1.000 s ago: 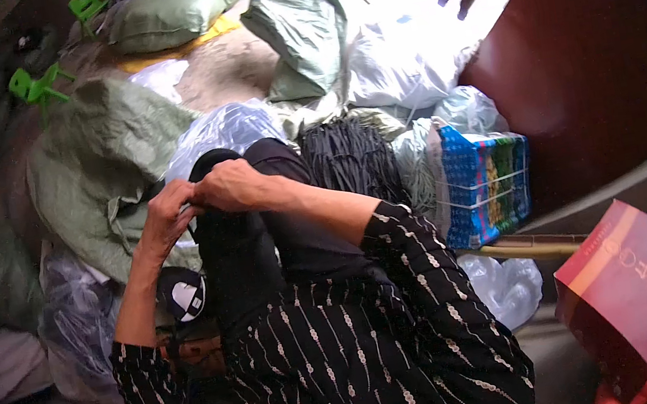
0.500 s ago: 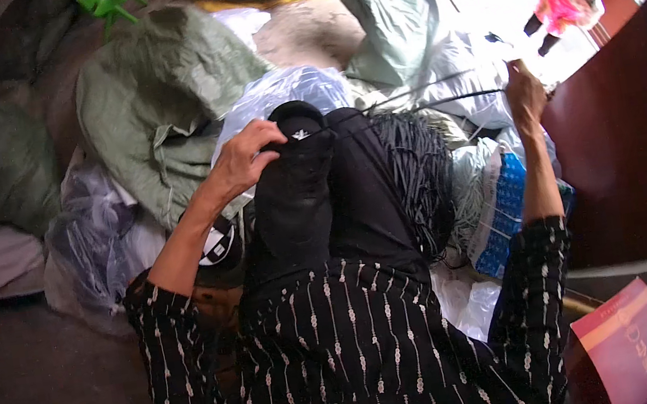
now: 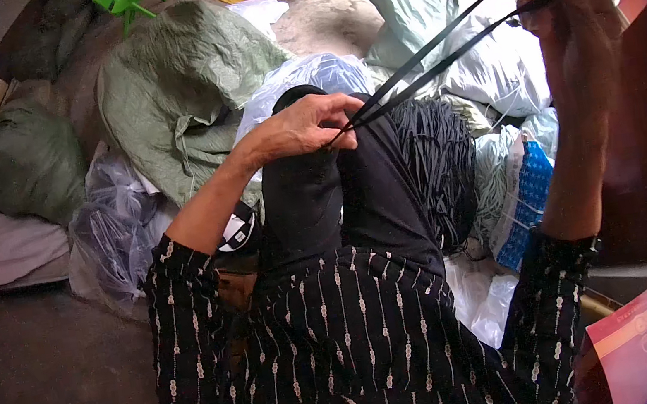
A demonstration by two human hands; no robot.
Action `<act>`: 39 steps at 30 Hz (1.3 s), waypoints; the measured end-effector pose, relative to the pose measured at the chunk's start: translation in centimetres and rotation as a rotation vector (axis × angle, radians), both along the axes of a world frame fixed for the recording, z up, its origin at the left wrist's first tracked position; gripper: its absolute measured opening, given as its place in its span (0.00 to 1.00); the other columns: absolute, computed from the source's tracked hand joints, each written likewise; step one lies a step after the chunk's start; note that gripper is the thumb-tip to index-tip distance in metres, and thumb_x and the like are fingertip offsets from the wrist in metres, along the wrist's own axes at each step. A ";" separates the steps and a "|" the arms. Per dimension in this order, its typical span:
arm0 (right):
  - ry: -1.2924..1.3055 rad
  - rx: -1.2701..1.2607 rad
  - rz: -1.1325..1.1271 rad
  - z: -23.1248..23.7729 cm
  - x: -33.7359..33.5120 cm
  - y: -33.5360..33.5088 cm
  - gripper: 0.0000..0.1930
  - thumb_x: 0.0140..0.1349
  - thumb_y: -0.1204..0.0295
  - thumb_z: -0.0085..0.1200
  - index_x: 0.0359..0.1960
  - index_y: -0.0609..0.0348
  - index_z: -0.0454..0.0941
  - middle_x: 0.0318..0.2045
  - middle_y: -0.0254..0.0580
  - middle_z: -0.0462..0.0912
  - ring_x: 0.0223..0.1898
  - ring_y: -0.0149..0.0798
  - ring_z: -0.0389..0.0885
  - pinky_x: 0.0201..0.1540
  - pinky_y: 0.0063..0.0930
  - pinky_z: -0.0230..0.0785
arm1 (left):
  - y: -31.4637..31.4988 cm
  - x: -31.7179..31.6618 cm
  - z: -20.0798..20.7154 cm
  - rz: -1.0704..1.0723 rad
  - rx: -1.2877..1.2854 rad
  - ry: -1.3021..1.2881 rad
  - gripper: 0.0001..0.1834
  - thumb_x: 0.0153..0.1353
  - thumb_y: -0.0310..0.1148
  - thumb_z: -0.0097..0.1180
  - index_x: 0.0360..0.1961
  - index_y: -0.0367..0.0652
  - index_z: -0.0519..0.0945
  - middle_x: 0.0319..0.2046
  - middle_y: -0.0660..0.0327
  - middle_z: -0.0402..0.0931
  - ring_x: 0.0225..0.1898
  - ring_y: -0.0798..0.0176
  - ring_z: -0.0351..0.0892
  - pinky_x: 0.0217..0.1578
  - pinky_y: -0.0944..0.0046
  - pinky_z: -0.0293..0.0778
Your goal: Insert and thread laces into a black shoe.
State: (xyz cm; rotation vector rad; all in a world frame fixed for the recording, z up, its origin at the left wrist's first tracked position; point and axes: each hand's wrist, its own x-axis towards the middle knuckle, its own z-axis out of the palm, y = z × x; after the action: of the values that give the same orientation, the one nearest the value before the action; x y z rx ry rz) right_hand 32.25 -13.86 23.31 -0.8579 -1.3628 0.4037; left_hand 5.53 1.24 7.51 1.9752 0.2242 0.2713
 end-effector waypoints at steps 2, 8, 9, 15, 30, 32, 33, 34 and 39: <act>0.283 0.006 0.167 -2.4 1.1 0.6 0.12 0.68 0.70 0.44 0.47 0.64 0.72 0.34 0.42 0.80 0.27 0.24 0.70 0.30 0.17 0.64 | 0.2 -0.8 0.5 -0.006 -0.164 -0.055 0.19 0.58 0.29 0.51 0.49 0.32 0.72 0.27 0.60 0.79 0.29 0.71 0.78 0.33 0.69 0.73; 0.931 -0.232 0.057 -19.2 8.0 0.7 0.12 0.68 0.66 0.42 0.41 0.61 0.73 0.55 0.52 0.72 0.60 0.46 0.66 0.64 0.41 0.57 | 6.4 -10.6 -2.7 0.643 -0.716 -0.633 0.12 0.64 0.32 0.50 0.43 0.34 0.73 0.19 0.67 0.69 0.22 0.73 0.71 0.24 0.73 0.65; 1.010 -0.231 0.223 -22.4 9.4 0.1 0.11 0.68 0.68 0.43 0.41 0.62 0.75 0.56 0.53 0.71 0.61 0.47 0.65 0.65 0.41 0.57 | 7.4 -12.2 -3.8 0.629 -0.708 -0.644 0.12 0.64 0.32 0.50 0.43 0.34 0.73 0.19 0.67 0.69 0.22 0.73 0.71 0.24 0.73 0.65; 1.299 -0.334 0.274 -32.3 14.2 -0.2 0.09 0.64 0.73 0.48 0.45 0.61 0.73 0.41 0.43 0.80 0.42 0.41 0.79 0.55 0.37 0.69 | 12.3 -19.4 -6.3 0.903 -1.251 -0.820 0.11 0.64 0.31 0.48 0.46 0.40 0.72 0.25 0.67 0.73 0.28 0.70 0.73 0.28 0.70 0.66; -0.199 -0.867 0.121 -22.6 -9.3 5.6 0.06 0.60 0.74 0.53 0.33 0.65 0.78 0.19 0.37 0.79 0.18 0.26 0.75 0.21 0.19 0.67 | 9.6 -29.0 -6.1 1.165 -0.538 -0.634 0.11 0.65 0.36 0.50 0.41 0.38 0.75 0.31 0.58 0.79 0.23 0.72 0.70 0.23 0.73 0.65; -0.285 -0.863 0.033 -22.6 -10.3 5.1 0.05 0.59 0.75 0.52 0.32 0.64 0.77 0.19 0.37 0.79 0.17 0.27 0.75 0.20 0.21 0.67 | 7.7 -27.5 -6.9 1.247 -0.398 -0.542 0.11 0.65 0.36 0.50 0.40 0.39 0.75 0.30 0.57 0.80 0.20 0.74 0.68 0.22 0.74 0.64; -0.236 -0.815 0.001 -22.8 -10.4 5.0 0.05 0.60 0.74 0.52 0.33 0.64 0.77 0.19 0.38 0.79 0.17 0.27 0.75 0.20 0.21 0.67 | 6.9 -26.4 -7.3 1.273 -0.264 -0.374 0.11 0.64 0.36 0.50 0.39 0.39 0.75 0.28 0.58 0.80 0.18 0.74 0.67 0.21 0.74 0.63; -0.205 -0.799 -0.060 -22.9 -10.6 5.0 0.06 0.60 0.74 0.52 0.33 0.64 0.76 0.19 0.38 0.79 0.17 0.27 0.76 0.20 0.22 0.68 | 6.2 -25.1 -7.6 1.303 -0.171 -0.195 0.10 0.64 0.36 0.49 0.38 0.39 0.75 0.27 0.58 0.80 0.16 0.74 0.66 0.20 0.75 0.62; -0.205 -0.724 -0.086 -23.9 -10.7 5.6 0.07 0.62 0.72 0.51 0.32 0.65 0.74 0.18 0.38 0.78 0.17 0.28 0.76 0.20 0.22 0.68 | 3.3 -15.6 -8.2 1.130 -0.143 -0.079 0.08 0.61 0.32 0.52 0.36 0.39 0.79 0.26 0.60 0.80 0.22 0.73 0.74 0.24 0.75 0.68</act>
State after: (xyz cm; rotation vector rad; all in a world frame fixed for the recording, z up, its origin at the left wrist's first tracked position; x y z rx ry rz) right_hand 21.59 -8.27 -0.57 -1.5807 -1.3696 0.7815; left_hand -10.10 4.49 -0.67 1.5014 1.2627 1.0083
